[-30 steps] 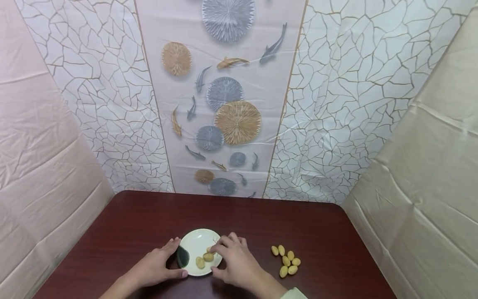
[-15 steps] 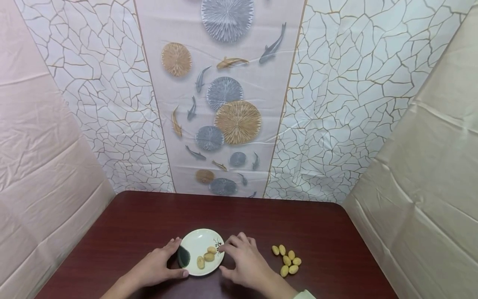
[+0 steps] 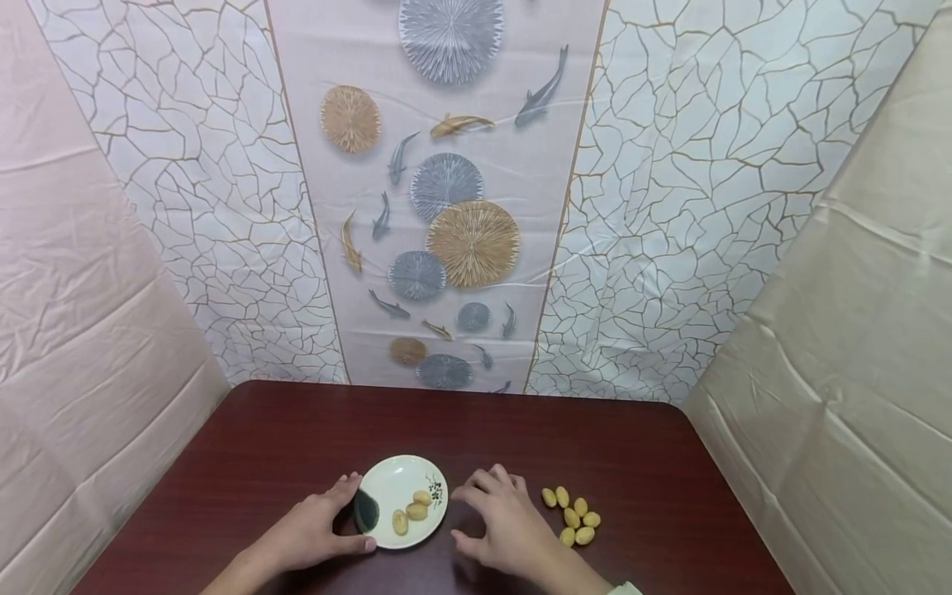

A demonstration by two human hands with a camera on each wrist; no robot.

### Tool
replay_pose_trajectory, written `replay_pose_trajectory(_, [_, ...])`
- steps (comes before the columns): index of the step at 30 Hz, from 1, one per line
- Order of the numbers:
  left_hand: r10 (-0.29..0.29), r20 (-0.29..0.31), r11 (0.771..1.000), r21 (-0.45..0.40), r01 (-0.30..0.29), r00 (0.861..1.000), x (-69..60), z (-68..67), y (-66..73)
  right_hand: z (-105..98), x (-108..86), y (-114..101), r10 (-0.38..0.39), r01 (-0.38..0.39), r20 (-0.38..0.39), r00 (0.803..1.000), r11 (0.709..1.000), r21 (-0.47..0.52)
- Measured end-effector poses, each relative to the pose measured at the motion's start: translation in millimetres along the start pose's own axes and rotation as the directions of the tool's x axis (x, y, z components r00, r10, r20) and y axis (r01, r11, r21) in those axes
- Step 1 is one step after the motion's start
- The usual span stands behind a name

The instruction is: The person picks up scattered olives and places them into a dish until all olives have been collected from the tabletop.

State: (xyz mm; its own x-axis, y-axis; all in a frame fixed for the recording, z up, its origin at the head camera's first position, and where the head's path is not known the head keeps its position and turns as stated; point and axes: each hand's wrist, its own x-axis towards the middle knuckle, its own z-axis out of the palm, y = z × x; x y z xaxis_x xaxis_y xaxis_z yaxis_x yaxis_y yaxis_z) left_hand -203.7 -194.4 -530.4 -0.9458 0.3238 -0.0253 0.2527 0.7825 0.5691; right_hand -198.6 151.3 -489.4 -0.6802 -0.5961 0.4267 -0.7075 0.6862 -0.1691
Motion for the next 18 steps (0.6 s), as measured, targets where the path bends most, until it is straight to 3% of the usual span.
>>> replay_pose_trajectory(18, [-0.011,0.0,1.0,0.0,0.011,1.0,0.9,0.9,-2.4,-5.0,-18.2,16.7,0.042,-0.042,-0.008,0.999,0.999,-0.016])
